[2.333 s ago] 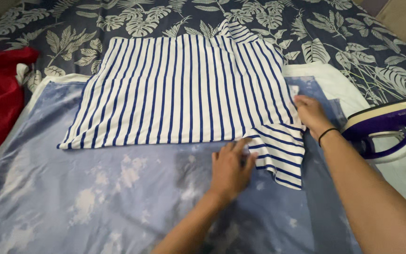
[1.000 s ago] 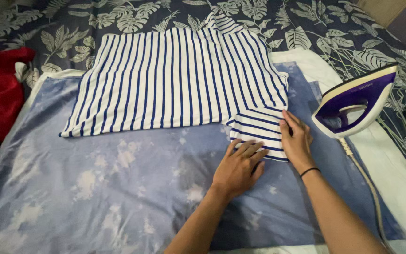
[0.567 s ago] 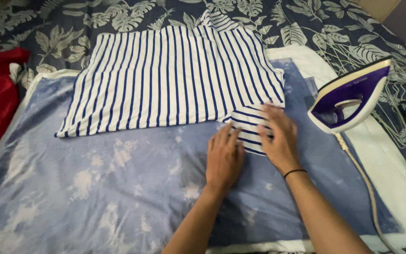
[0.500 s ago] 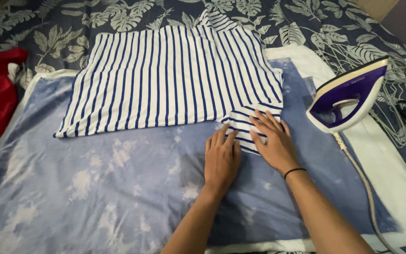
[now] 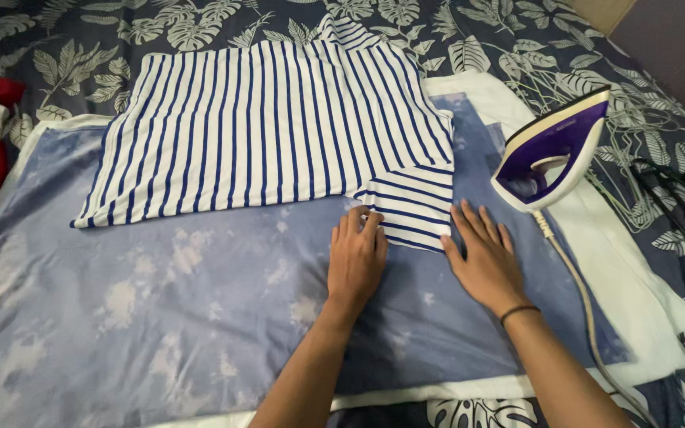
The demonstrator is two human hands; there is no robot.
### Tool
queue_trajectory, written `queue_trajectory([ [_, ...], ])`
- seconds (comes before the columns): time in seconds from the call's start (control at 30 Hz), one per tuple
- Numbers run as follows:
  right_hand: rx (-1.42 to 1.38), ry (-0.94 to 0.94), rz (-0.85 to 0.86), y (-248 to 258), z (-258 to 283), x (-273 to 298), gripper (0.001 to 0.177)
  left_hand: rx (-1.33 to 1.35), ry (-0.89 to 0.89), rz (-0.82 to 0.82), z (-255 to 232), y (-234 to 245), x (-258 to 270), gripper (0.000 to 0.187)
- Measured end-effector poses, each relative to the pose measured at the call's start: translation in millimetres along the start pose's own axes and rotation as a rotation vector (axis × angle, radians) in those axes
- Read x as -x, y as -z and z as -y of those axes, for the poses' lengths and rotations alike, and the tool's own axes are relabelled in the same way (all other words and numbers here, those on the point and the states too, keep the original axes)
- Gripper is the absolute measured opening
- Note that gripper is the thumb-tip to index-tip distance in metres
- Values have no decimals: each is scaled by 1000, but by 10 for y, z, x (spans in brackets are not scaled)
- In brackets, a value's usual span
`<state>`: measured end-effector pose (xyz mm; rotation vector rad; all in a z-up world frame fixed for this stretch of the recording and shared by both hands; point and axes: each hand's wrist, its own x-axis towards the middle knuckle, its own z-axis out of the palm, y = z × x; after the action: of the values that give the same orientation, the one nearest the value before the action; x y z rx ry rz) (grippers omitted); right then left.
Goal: The person unfolds a blue and white striped shirt on a bed and irons it with a purple iron. The person smooths the fabric and moves the iron across the shirt's body and sleeves.
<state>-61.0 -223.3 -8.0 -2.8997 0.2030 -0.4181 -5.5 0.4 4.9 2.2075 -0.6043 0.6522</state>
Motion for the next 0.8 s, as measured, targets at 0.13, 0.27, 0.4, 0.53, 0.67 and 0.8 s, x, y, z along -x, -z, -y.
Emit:
queue_trajectory([
  [0.13,-32,16,-77,83,20,197,60,7,-24,-22,-16,24,11,20],
  [0.27,-62,4,-160,112,89,244,55,24,-28,-28,2,9,21,21],
  [0.4,-102,-35,-193,164,144,230,49,41,-24,-4,51,-41,23,28],
  [0.53,-141,87,-265,227,226,250,55,16,-20,-20,80,-75,52,31],
  [0.67,-57,323,-203,264,318,234,44,35,-19,-36,82,-79,59,31],
  [0.8,-65,255,-146,259,310,236,28,34,-24,-33,73,-84,43,33],
])
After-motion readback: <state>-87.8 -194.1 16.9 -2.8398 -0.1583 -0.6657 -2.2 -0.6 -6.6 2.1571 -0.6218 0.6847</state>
